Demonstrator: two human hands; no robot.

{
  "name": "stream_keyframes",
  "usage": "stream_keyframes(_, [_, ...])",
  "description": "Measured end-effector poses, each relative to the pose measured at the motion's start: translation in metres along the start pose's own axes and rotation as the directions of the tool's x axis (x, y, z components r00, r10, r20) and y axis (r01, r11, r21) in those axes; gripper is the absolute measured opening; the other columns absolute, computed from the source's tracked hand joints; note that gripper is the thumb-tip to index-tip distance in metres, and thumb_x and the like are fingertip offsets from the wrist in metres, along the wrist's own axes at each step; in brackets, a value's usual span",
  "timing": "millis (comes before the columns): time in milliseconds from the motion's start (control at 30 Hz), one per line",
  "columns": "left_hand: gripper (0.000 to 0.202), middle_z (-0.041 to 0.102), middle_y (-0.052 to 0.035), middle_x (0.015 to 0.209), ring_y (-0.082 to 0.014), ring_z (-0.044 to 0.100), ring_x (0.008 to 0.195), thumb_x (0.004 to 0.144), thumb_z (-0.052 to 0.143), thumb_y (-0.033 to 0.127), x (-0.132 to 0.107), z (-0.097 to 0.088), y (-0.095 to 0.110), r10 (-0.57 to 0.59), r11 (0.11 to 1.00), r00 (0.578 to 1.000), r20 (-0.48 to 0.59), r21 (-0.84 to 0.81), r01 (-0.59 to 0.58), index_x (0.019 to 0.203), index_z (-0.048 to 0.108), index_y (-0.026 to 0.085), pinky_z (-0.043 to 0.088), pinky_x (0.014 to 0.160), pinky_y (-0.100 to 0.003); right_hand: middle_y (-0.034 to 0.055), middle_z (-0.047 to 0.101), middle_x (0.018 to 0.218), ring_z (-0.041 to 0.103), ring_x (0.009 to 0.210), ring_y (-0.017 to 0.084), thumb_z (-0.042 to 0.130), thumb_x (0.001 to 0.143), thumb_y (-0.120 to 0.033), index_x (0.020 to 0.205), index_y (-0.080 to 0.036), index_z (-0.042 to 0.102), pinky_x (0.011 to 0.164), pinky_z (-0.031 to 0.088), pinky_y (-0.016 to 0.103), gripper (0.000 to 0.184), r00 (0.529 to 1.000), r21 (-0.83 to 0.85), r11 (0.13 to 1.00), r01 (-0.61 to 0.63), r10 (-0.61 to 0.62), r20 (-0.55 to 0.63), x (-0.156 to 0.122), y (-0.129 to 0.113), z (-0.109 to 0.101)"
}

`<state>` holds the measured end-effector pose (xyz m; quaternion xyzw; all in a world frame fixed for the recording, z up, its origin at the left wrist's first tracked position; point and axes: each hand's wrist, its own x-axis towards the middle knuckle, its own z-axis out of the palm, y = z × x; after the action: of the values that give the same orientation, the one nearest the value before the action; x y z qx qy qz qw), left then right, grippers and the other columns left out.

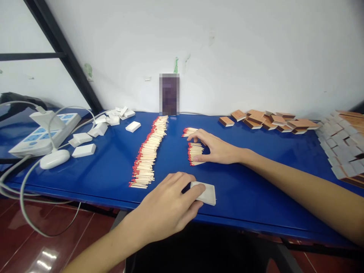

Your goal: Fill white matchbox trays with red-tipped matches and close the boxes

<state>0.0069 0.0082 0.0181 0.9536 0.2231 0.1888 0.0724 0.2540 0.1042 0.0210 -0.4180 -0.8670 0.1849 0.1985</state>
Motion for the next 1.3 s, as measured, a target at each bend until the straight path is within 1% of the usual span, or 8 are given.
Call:
stream_keyframes(133, [0.022, 0.057, -0.0107, 0.113, -0.0286, 0.056, 0.109, 0.102, 0.047, 0.019, -0.0002, 0.0004, -0.0004, 0.002, 1.0, 1.0, 0.01, -0.005, -0.001, 0.123, 0.053, 0.017, 0.05, 0.092, -0.046, 0.0099, 0.056, 0.117, 0.052, 0.096, 0.024, 0.065, 0.082, -0.058, 0.12, -0.022, 0.052, 0.084, 0.041, 0.038, 0.053, 1.0, 0.004, 1.0, -0.012, 0.012, -0.007, 0.0009, -0.0008, -0.0004])
stream_keyframes(233, [0.021, 0.056, -0.0109, 0.114, -0.0286, 0.055, 0.109, 0.102, 0.047, 0.019, -0.0003, 0.0006, -0.0006, 0.001, 1.0, 1.0, 0.017, -0.016, -0.001, 0.122, 0.053, 0.017, 0.049, 0.092, -0.046, 0.0085, 0.056, 0.112, 0.051, 0.094, 0.023, 0.066, 0.082, -0.056, 0.119, -0.022, 0.051, 0.082, 0.04, 0.036, 0.052, 1.0, 0.0, 1.0, -0.012, 0.012, -0.007, 0.0014, -0.0005, -0.0001])
stream_keyframes(467, [0.021, 0.057, -0.0102, 0.112, -0.0281, 0.056, 0.107, 0.101, 0.049, 0.018, 0.0006, -0.0002, 0.0001, 0.003, 1.0, 1.0, 0.01, 0.001, -0.003, 0.121, 0.054, 0.017, 0.05, 0.091, -0.045, 0.0082, 0.055, 0.114, 0.051, 0.096, 0.024, 0.067, 0.08, -0.056, 0.117, -0.023, 0.052, 0.084, 0.041, 0.037, 0.051, 1.0, 0.001, 1.0, -0.008, 0.008, -0.008, 0.0012, -0.0005, -0.0001])
stream_keyframes(667, [0.02, 0.056, -0.0105, 0.112, -0.0283, 0.056, 0.106, 0.101, 0.048, 0.019, 0.0006, 0.0002, -0.0002, 0.006, 1.0, 1.0, 0.011, 0.001, -0.006, 0.121, 0.054, 0.017, 0.05, 0.091, -0.046, 0.0086, 0.055, 0.112, 0.051, 0.093, 0.023, 0.061, 0.086, -0.054, 0.117, -0.023, 0.052, 0.082, 0.041, 0.037, 0.045, 1.0, 0.005, 1.0, -0.012, 0.012, -0.002, 0.0014, -0.0015, -0.0006])
stream_keyframes(1067, [0.02, 0.056, -0.0106, 0.114, -0.0285, 0.054, 0.108, 0.102, 0.046, 0.019, 0.0001, 0.0002, -0.0009, -0.002, 1.0, 0.999, 0.034, -0.017, 0.003, 0.121, 0.053, 0.017, 0.049, 0.093, -0.046, 0.0093, 0.054, 0.116, 0.051, 0.099, 0.024, 0.063, 0.085, -0.05, 0.116, -0.022, 0.053, 0.084, 0.041, 0.037, 0.043, 1.0, -0.013, 1.0, -0.02, 0.02, -0.003, 0.0019, -0.0027, 0.0002])
stream_keyframes(1200, [0.02, 0.056, -0.0106, 0.113, -0.0286, 0.054, 0.108, 0.102, 0.046, 0.019, -0.0001, 0.0004, 0.0, -0.001, 1.0, 1.0, 0.028, -0.01, 0.001, 0.121, 0.053, 0.017, 0.049, 0.093, -0.046, 0.0086, 0.054, 0.113, 0.051, 0.095, 0.023, 0.062, 0.086, -0.051, 0.116, -0.022, 0.053, 0.084, 0.041, 0.037, 0.043, 1.0, 0.003, 1.0, -0.027, 0.027, -0.006, 0.002, -0.0019, 0.0005])
stream_keyframes(1300, [0.021, 0.056, -0.0107, 0.114, -0.0284, 0.054, 0.108, 0.102, 0.047, 0.019, 0.0, 0.0006, 0.0001, -0.003, 1.0, 1.0, 0.026, -0.008, 0.003, 0.122, 0.053, 0.017, 0.049, 0.092, -0.046, 0.0079, 0.054, 0.112, 0.051, 0.094, 0.023, 0.064, 0.085, -0.05, 0.116, -0.022, 0.053, 0.083, 0.04, 0.037, 0.043, 1.0, 0.009, 1.0, -0.025, 0.025, -0.011, 0.0022, -0.0012, 0.001])
